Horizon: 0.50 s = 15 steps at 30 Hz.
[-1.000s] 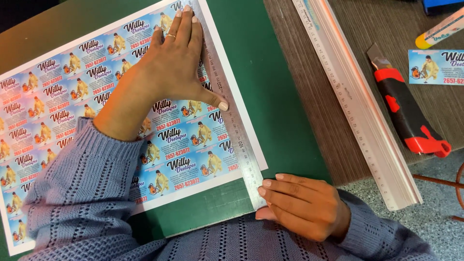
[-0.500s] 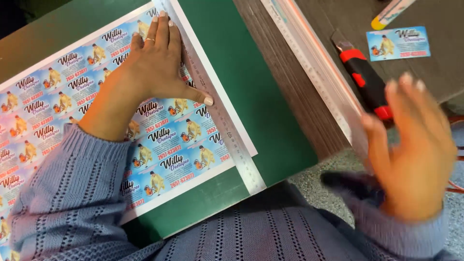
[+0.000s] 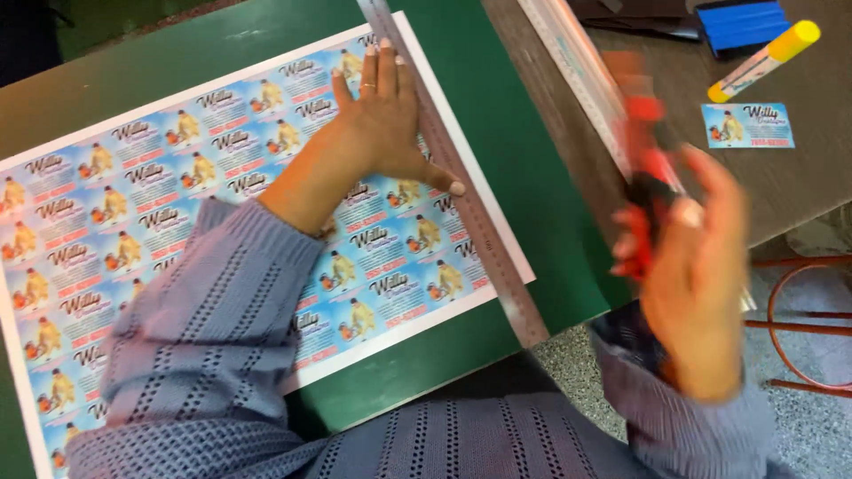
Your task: Cutting a sheet of printed stickers into individual pieces using a utility knife and a metal ruler on a cutting mat.
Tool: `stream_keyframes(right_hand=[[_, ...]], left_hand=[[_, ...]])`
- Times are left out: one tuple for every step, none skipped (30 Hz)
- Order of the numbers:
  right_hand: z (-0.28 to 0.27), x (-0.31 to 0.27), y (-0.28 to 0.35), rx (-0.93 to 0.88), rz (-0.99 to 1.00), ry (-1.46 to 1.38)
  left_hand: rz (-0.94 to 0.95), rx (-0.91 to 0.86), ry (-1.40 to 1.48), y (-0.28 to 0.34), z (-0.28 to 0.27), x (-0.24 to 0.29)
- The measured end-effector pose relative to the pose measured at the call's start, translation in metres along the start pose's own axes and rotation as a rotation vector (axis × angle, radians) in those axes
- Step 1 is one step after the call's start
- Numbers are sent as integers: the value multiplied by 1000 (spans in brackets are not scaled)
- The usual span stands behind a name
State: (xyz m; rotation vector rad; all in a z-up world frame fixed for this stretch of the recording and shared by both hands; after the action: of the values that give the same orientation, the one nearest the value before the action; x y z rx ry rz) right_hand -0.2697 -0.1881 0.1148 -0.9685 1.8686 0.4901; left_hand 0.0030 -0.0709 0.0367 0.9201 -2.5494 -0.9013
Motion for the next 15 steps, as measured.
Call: stream_keyframes(right_hand=[[17,-2,-21,-1,1,1],[41,11,-45,-71,128,-175],[66,22,-67,-139,256,-351],[78,8,-79,-135,251,-349],[96,-18,-94,-246,139,-75],[117,-43,-107,-351,25,203],[127,-46,-117,-346,20,208],[138,-48,-126,-348,7,233],[149,-50,-136,-351,-6,258],[156,-34,-146,-356,-8,264],[160,-32,-156,-308,-152,375],[165,-30,-163,-260,-296,482],[168,-27,-169,-263,-299,483],[171,-24,-171,-258,-314,507],[173,-20,-172,-254,-329,531]], left_hand=[[1,-1,1,2,4,-3],[21,17,16,3,3,-3],[41,36,31,5,1,-3],[43,41,30,0,4,-4],[40,76,31,-5,3,-7],[36,113,33,-10,2,-9],[39,121,34,-8,1,-9],[38,108,15,-7,2,-10],[36,95,-4,-6,3,-11],[34,97,3,-6,3,-12],[36,103,-4,-6,2,-12],[36,108,-15,-6,1,-12],[34,108,-11,-9,1,-15],[39,127,-20,-10,1,-14],[44,145,-29,-12,2,-14]])
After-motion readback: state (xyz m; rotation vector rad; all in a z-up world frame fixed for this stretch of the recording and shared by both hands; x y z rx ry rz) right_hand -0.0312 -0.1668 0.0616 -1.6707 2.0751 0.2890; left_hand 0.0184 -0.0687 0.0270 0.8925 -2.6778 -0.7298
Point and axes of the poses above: each hand's wrist, its own y-axis away from the middle knuckle, its own z-axis out of the palm, x = y × z, the point moved 10 cm from there along -y, towards the middle knuckle, and after that the axes turned 11 degrees about -x, right-handed, at the moved point
